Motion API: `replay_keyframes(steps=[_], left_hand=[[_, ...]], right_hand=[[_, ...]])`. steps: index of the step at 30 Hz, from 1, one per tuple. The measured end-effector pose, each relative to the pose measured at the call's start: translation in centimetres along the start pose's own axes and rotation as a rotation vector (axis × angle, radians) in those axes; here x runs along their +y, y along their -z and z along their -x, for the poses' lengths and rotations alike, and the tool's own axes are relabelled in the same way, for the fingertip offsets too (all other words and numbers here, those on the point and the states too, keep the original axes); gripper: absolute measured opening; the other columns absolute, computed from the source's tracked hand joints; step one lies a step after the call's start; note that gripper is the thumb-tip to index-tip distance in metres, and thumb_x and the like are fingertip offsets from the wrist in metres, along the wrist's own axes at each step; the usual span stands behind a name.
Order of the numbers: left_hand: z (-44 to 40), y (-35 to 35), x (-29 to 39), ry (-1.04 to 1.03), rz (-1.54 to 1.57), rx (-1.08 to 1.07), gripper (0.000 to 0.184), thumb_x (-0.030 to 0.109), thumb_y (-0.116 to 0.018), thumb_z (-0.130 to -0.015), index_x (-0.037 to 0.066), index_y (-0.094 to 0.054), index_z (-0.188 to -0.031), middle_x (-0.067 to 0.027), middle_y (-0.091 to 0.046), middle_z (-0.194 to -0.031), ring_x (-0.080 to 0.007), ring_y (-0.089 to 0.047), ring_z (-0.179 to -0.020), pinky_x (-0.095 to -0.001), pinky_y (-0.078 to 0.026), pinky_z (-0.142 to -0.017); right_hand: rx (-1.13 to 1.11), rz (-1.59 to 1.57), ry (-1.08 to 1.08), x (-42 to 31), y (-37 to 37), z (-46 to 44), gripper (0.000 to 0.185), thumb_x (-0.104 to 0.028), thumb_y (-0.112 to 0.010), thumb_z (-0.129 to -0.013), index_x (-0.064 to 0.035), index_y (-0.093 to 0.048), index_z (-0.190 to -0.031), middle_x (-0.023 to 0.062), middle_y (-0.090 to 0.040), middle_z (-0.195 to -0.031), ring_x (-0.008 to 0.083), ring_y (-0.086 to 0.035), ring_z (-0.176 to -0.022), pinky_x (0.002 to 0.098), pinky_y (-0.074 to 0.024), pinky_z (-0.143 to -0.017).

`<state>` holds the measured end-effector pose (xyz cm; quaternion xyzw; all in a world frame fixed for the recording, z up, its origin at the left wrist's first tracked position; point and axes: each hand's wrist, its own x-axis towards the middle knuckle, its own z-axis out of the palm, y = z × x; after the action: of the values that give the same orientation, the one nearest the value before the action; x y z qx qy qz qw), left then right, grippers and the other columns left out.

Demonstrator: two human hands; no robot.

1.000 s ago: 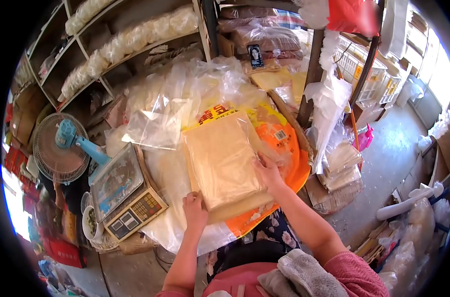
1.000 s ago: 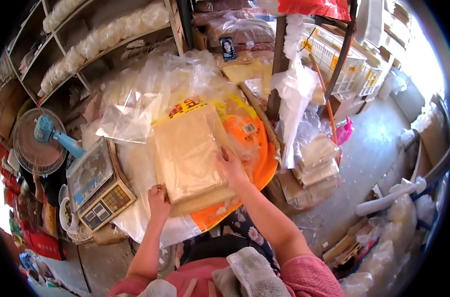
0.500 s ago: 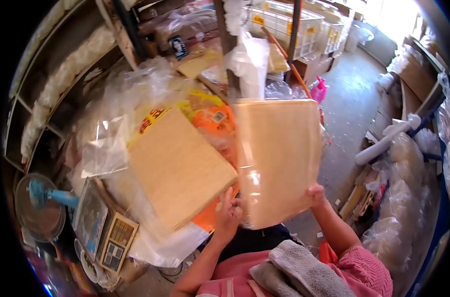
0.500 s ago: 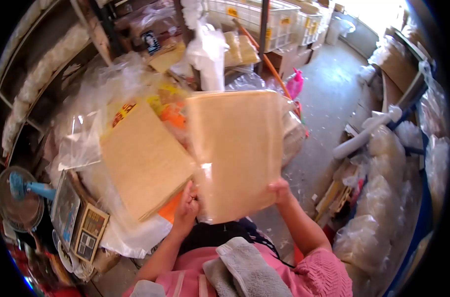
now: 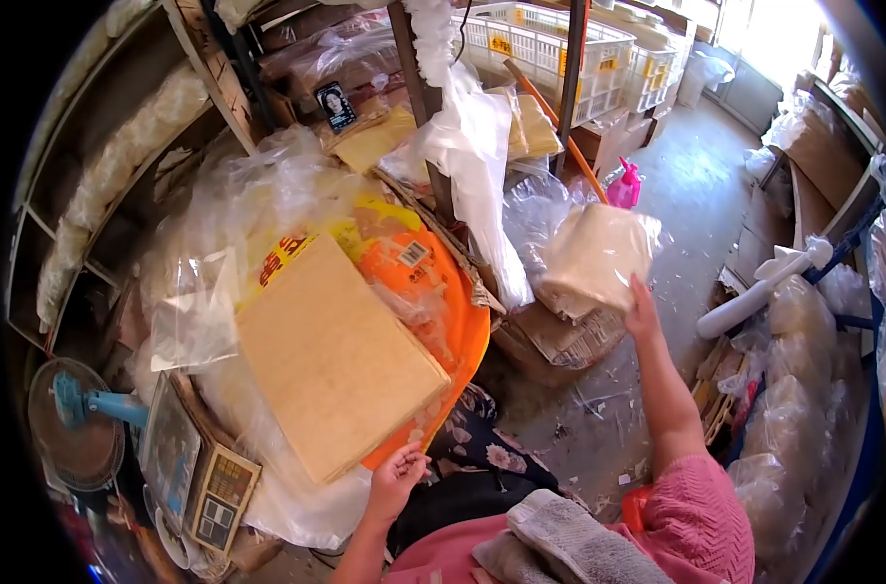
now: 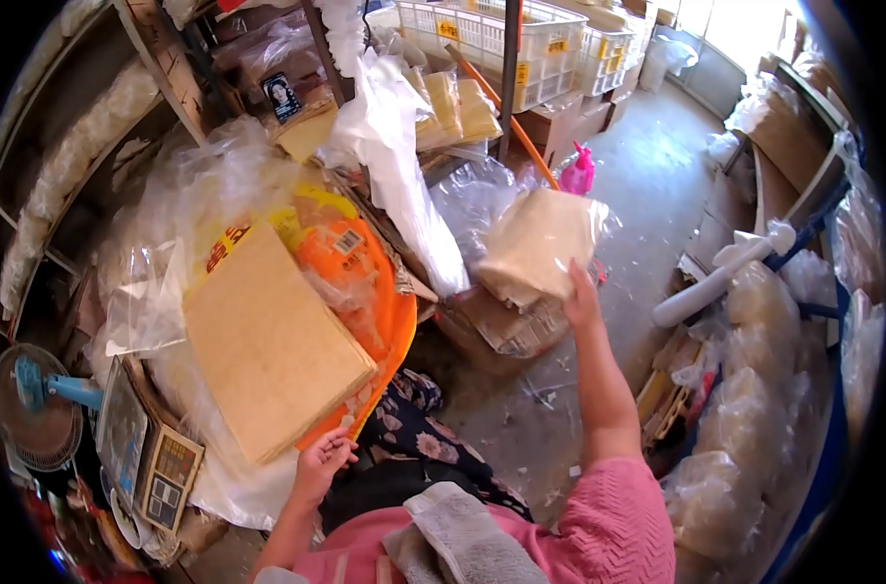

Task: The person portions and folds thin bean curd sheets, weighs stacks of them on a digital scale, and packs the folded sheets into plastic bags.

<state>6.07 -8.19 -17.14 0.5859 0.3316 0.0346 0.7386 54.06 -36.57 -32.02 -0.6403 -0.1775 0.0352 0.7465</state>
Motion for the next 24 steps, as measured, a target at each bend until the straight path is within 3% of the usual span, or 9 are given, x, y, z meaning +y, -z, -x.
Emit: replay_keyframes(steps=[2, 4, 7, 11, 14, 15, 17, 18, 24], left_hand=[[0.2, -0.1, 0.8, -0.033, -0.02, -0.033, 0.039, 0.009, -0.057, -0.088, -0.004, -0.047, -0.123, -0.0081, -0.06, -0.1, -0.0129, -0.059, -0.085, -0.025, -0.047, -0.078], [0.6, 0.4, 1.6, -0.101, -0.045, -0.068, 0.037, 0.008, -0.057, -0.088, -0.004, -0.047, -0.123, -0.0082, -0.06, -0.1, -0.0134, -0.059, -0.086, -0.0251, -0.047, -0.078], [3.3, 1.5, 5.8, -0.278, 0.069, 0.011, 0.028, 0.0, -0.054, -0.087, -0.005, -0.053, -0.115, -0.0091, -0.06, -0.098, -0.0158, -0.059, -0.087, -0.0284, -0.048, -0.079], [7.9, 3.0, 15.2, -0.826, -0.246, 0.281, 0.026, 0.015, -0.056, -0.087, -0.006, -0.057, -0.102, -0.0114, -0.059, -0.089, -0.0182, -0.057, -0.082, -0.0299, -0.047, -0.071], [11.0, 2.1, 22.3, -1.464, -0.591, 0.635, 0.04, 0.039, -0.051, -0.087, 0.001, -0.058, -0.098, -0.0167, -0.056, -0.091, -0.027, -0.051, -0.079, -0.0354, -0.042, -0.069], [12.3, 1.9, 24.4, -1.669, -0.683, 0.705, 0.031, 0.035, -0.049, -0.087, 0.004, -0.054, -0.092, -0.0183, -0.055, -0.1, -0.0299, -0.051, -0.08, -0.0395, -0.042, -0.071], [14.0, -0.8, 26.0, -1.815, -0.471, 0.833, 0.067, 0.05, -0.046, -0.088, 0.019, -0.017, -0.14, -0.0015, -0.025, -0.142, -0.0257, -0.029, -0.128, -0.0543, -0.022, -0.103], [14.6, -1.3, 26.5, -1.93, -0.454, 0.819, 0.066, 0.049, -0.046, -0.088, 0.019, -0.018, -0.14, -0.0018, -0.026, -0.141, -0.0257, -0.029, -0.127, -0.0539, -0.023, -0.103], [16.3, 0.0, 27.2, -2.18, -0.552, 0.758, 0.059, 0.043, -0.048, -0.087, 0.016, -0.024, -0.134, -0.0035, -0.031, -0.135, -0.0259, -0.033, -0.122, -0.0514, -0.026, -0.101]], right_hand=[[0.113, 0.676, 0.041, -1.1, -1.3, -3.7, 0.048, -0.003, -0.06, -0.078, 0.0014, -0.047, -0.124, 0.012, -0.054, -0.12, 0.0221, -0.051, -0.111, 0.032, -0.0421, -0.089], [0.411, 0.323, -0.608, -3.0, -6.1, -7.2, 0.049, -0.011, -0.062, -0.08, 0.0013, -0.046, -0.125, 0.0111, -0.057, -0.116, 0.0192, -0.054, -0.107, 0.0316, -0.0447, -0.084], [0.035, 0.596, -0.233, -5.9, -9.0, -7.0, 0.042, -0.017, -0.058, -0.084, 0.0038, -0.049, -0.119, 0.0133, -0.058, -0.11, 0.0206, -0.056, -0.103, 0.0314, -0.0452, -0.084], [-0.212, 0.209, 0.086, -22.3, -15.7, -3.0, 0.032, -0.007, -0.06, -0.084, -0.0028, -0.055, -0.115, 0.0061, -0.062, -0.103, 0.0129, -0.061, -0.091, 0.0232, -0.047, -0.071], [-0.361, 0.082, 0.644, -36.3, -19.6, 3.4, 0.039, -0.008, -0.051, -0.085, 0.0049, -0.049, -0.122, 0.0169, -0.053, -0.122, 0.0258, -0.053, -0.112, 0.0348, -0.0404, -0.098], [-0.396, 0.083, 0.927, -40.0, -20.5, 5.0, 0.042, -0.013, -0.05, -0.086, 0.0075, -0.047, -0.122, 0.022, -0.049, -0.126, 0.0335, -0.048, -0.119, 0.0426, -0.0359, -0.102], [-0.465, 0.151, 1.275, -44.8, -21.7, 7.6, 0.042, -0.013, -0.05, -0.086, 0.0071, -0.047, -0.122, 0.0219, -0.049, -0.126, 0.0334, -0.048, -0.118, 0.0426, -0.0361, -0.102], [-0.505, 0.204, 1.388, -46.3, -22.5, 8.6, 0.042, -0.013, -0.05, -0.086, 0.0068, -0.047, -0.122, 0.0219, -0.049, -0.126, 0.0334, -0.048, -0.118, 0.0425, -0.0362, -0.102], [-0.672, 0.482, 1.494, -47.7, -26.8, 10.2, 0.042, -0.012, -0.05, -0.085, 0.0055, -0.047, -0.123, 0.0217, -0.05, -0.124, 0.0331, -0.048, -0.117, 0.0423, -0.0368, -0.101]])
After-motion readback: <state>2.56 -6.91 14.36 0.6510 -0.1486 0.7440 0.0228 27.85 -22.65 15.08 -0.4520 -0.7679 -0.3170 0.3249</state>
